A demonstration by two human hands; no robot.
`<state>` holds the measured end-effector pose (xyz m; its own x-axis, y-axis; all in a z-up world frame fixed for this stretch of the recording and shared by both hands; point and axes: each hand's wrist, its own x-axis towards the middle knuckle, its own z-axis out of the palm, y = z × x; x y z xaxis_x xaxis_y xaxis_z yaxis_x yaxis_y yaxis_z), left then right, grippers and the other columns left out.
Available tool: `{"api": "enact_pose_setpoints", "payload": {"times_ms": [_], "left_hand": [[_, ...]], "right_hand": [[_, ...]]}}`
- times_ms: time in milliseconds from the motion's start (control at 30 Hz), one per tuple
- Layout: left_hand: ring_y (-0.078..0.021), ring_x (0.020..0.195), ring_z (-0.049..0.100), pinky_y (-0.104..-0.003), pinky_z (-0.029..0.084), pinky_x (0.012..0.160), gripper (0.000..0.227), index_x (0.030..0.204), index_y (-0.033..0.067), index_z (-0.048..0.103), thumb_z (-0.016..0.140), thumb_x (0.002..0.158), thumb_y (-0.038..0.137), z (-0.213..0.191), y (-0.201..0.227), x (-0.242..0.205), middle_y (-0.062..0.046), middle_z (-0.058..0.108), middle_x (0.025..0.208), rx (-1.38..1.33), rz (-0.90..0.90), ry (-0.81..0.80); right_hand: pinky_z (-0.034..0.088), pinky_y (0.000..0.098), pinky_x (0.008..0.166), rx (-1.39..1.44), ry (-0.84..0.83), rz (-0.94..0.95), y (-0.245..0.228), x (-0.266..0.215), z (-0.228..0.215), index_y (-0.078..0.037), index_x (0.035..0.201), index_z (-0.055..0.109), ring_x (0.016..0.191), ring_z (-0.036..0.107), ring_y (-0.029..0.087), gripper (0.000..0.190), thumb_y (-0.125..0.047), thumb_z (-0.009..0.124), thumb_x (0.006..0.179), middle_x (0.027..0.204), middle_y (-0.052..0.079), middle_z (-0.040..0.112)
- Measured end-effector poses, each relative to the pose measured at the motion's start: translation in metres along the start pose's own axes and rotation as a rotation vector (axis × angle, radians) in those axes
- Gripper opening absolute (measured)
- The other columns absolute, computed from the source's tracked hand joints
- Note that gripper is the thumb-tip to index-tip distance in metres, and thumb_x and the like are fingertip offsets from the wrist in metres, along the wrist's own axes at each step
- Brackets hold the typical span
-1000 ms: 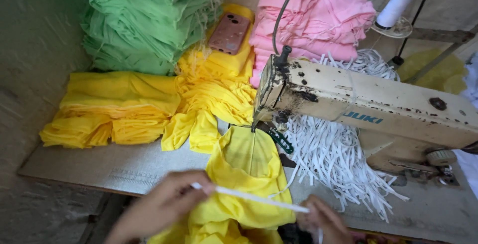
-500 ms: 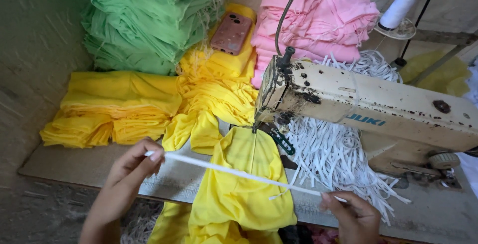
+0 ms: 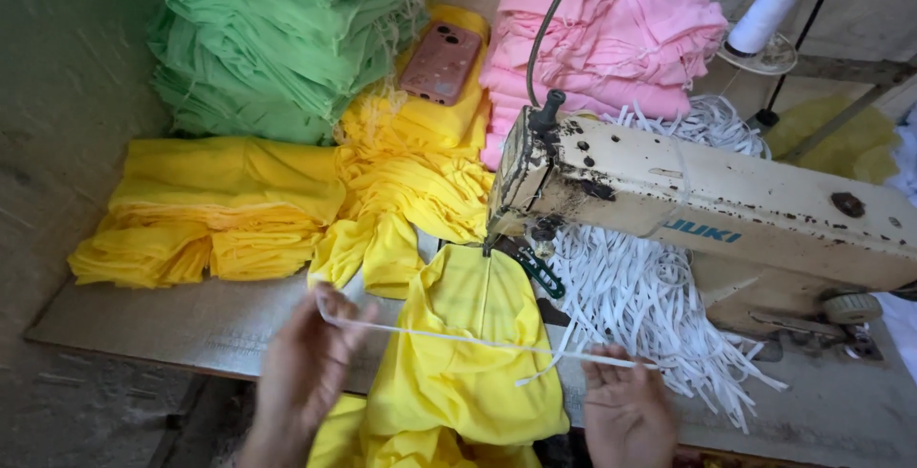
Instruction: Organizing and preparing yellow fabric pieces and white elastic strips on a sewing machine table.
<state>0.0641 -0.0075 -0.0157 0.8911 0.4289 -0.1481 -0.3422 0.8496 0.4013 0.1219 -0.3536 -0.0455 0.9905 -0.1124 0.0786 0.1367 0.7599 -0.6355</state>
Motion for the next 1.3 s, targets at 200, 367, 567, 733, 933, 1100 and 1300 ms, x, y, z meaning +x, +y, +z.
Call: {"api": "enact_pose_setpoints", "payload": {"times_ms": [200, 367, 567, 733, 933, 1100, 1300], "left_hand": [[-0.0076, 0.05, 0.043, -0.024, 0.031, 0.044, 0.011, 0.082, 0.0039, 0.073, 0.068, 0.092, 0.005, 0.04, -0.011, -0.02, 0.0, 0.058, 0.061, 0.775, -0.267, -0.312], [-0.0092, 0.082, 0.071, -0.023, 0.053, 0.07, 0.019, 0.094, 0.0084, 0.084, 0.072, 0.092, 0.024, 0.093, -0.017, -0.037, -0.001, 0.08, 0.091, 1.303, -0.22, -0.532], [-0.0099, 0.078, 0.065, -0.027, 0.047, 0.065, 0.023, 0.1, 0.0157, 0.081, 0.062, 0.098, 0.029, 0.108, -0.021, -0.043, 0.003, 0.073, 0.087, 1.425, -0.105, -0.666], [-0.0102, 0.078, 0.064, -0.027, 0.048, 0.066, 0.024, 0.102, 0.0145, 0.08, 0.062, 0.098, 0.03, 0.112, -0.022, -0.045, 0.001, 0.072, 0.086, 1.344, -0.04, -0.713], [-0.0108, 0.076, 0.063, -0.026, 0.048, 0.066, 0.021, 0.101, 0.0106, 0.073, 0.058, 0.102, 0.026, 0.104, -0.03, -0.041, -0.001, 0.064, 0.089, 1.346, -0.003, -0.701], [-0.0106, 0.076, 0.06, -0.026, 0.046, 0.066, 0.023, 0.092, 0.0114, 0.067, 0.056, 0.104, 0.027, 0.101, -0.037, -0.035, -0.001, 0.059, 0.085, 1.336, -0.07, -0.645], [-0.0106, 0.074, 0.06, -0.026, 0.048, 0.065, 0.019, 0.101, 0.0105, 0.066, 0.059, 0.101, 0.028, 0.098, -0.044, -0.013, -0.001, 0.066, 0.093, 1.406, -0.022, -0.711]], "right_hand": [[0.056, 0.0312, 0.061, 0.325, -0.386, 0.305, -0.011, 0.014, 0.021, -0.003, 0.094, 0.065, 0.073, 0.063, 0.021, 0.011, 0.004, 0.062, 0.087, 0.082, 0.009, 0.067], [0.052, 0.0337, 0.044, -0.639, -0.485, 0.38, -0.03, 0.008, 0.096, 0.012, 0.081, 0.077, 0.046, 0.062, 0.024, 0.009, 0.012, 0.081, 0.073, 0.058, 0.02, 0.07], [0.059, 0.0251, 0.06, -1.002, -0.656, 0.105, -0.032, 0.004, 0.14, -0.001, 0.088, 0.088, 0.07, 0.077, 0.016, 0.012, -0.001, 0.083, 0.077, 0.077, 0.012, 0.083], [0.046, 0.0217, 0.046, -1.091, -0.649, 0.008, -0.032, 0.003, 0.143, -0.006, 0.086, 0.088, 0.055, 0.066, 0.007, 0.011, -0.004, 0.085, 0.075, 0.073, 0.008, 0.084], [0.05, 0.0211, 0.05, -1.275, -0.72, -0.265, -0.031, 0.0, 0.145, -0.014, 0.096, 0.082, 0.073, 0.072, 0.008, 0.025, -0.014, 0.087, 0.071, 0.096, 0.003, 0.079], [0.05, 0.0271, 0.055, -1.443, -0.963, -1.062, -0.024, 0.006, 0.148, -0.009, 0.091, 0.073, 0.065, 0.064, 0.016, 0.004, -0.01, 0.074, 0.088, 0.091, 0.008, 0.071], [0.054, 0.0236, 0.056, -1.415, -1.009, -1.015, -0.011, 0.023, 0.13, -0.003, 0.094, 0.074, 0.066, 0.066, 0.014, 0.009, 0.001, 0.072, 0.086, 0.085, 0.006, 0.076]]}}
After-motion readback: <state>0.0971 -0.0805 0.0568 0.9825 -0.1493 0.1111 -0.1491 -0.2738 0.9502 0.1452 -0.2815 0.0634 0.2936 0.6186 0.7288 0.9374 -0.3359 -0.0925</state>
